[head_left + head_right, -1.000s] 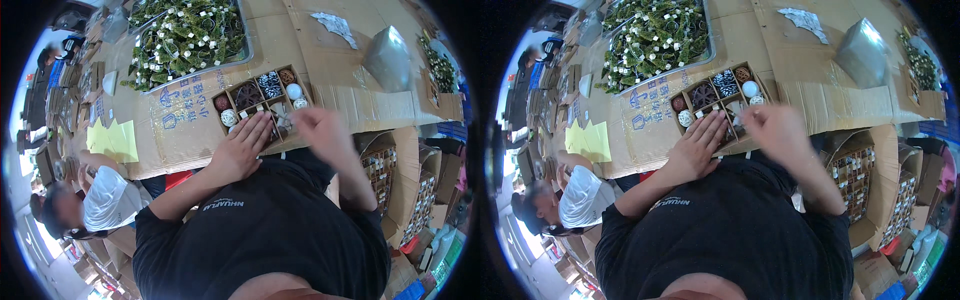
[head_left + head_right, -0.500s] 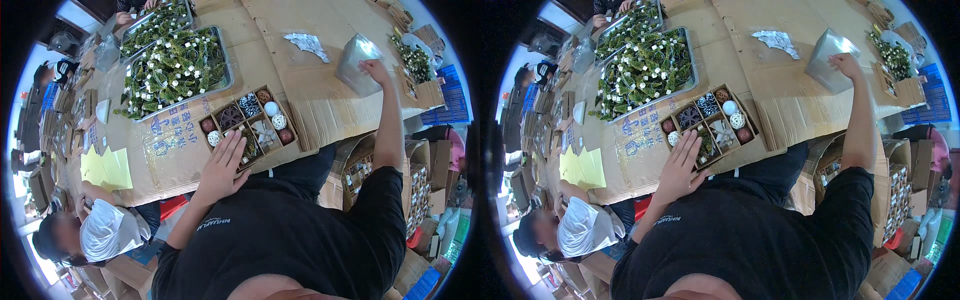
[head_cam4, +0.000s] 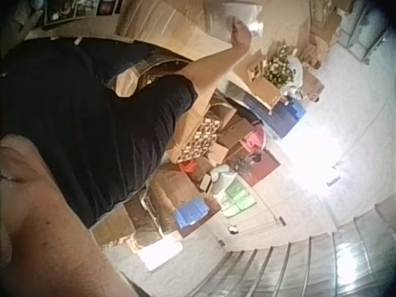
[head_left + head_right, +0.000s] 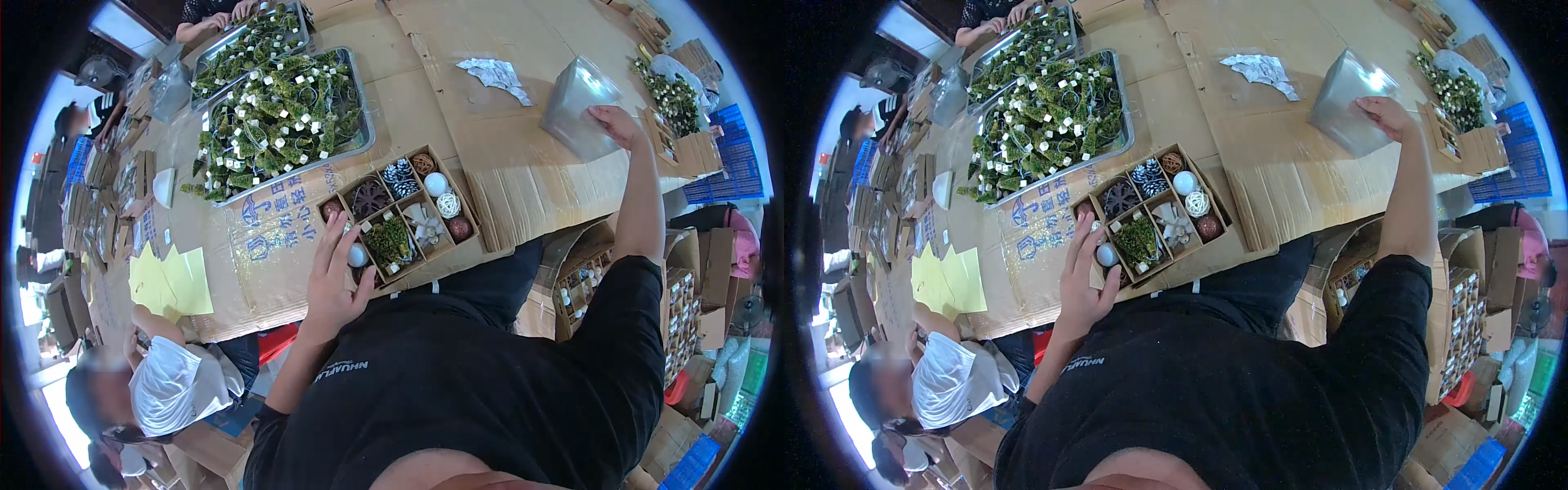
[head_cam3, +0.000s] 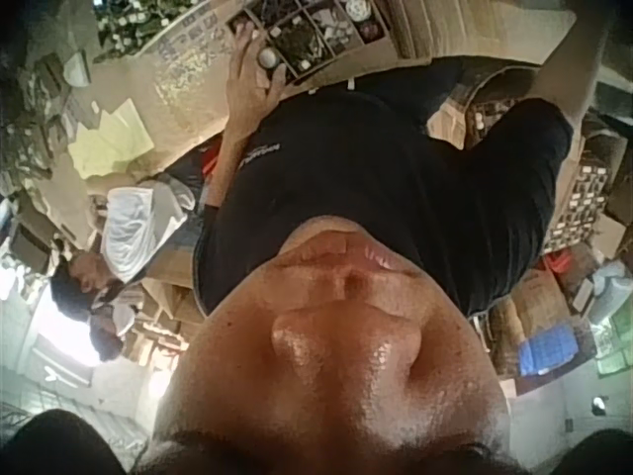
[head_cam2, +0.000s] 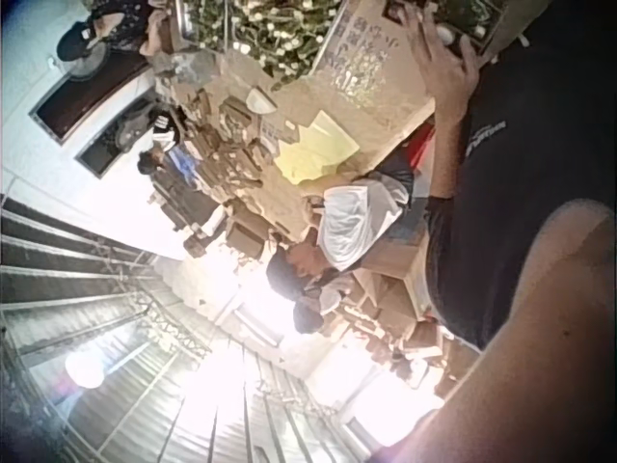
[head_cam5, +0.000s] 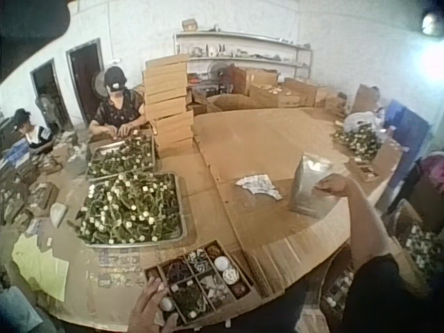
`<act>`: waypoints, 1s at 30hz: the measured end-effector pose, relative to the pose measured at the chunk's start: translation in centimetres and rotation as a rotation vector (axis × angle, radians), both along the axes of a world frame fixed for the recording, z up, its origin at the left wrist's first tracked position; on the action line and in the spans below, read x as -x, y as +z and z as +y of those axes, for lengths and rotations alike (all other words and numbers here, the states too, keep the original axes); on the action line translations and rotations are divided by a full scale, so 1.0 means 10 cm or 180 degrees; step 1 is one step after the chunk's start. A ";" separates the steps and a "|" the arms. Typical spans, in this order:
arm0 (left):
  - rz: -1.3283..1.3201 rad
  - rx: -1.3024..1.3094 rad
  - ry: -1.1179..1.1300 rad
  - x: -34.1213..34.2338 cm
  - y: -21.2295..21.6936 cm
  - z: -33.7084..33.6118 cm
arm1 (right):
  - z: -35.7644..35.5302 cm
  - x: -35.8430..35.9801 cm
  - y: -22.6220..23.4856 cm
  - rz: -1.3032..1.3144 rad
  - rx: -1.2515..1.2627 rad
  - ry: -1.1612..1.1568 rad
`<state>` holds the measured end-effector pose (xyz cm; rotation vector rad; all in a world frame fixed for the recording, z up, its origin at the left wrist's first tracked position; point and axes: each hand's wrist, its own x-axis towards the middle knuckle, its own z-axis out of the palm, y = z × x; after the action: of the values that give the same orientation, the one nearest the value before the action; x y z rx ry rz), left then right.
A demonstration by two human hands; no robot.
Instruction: Assembling and packaging decorative ornament kits by placing various items into partitioned boxes.
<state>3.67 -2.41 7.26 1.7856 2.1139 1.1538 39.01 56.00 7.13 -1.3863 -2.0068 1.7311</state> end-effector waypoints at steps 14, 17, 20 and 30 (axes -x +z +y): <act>-0.0358 -0.0260 0.0185 0.00 -0.03 0.00 | -0.10 -0.17 -0.08 -0.0011 -0.2800 -0.0276; -0.0271 -0.0358 0.0136 0.01 0.05 -0.03 | -0.43 0.10 0.42 0.0062 -0.3856 -0.1092; -0.0315 -0.0419 0.0177 0.01 0.09 -0.04 | -1.31 0.46 1.01 0.1981 -0.2766 -0.1458; -0.3445 -0.0694 -0.0271 -0.17 0.49 0.28 | -3.26 1.50 0.41 0.2461 0.1321 -0.0673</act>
<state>5.36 0.36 12.14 0.8796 1.2730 1.7948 24.05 23.37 11.21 -0.7594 -1.0998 2.1902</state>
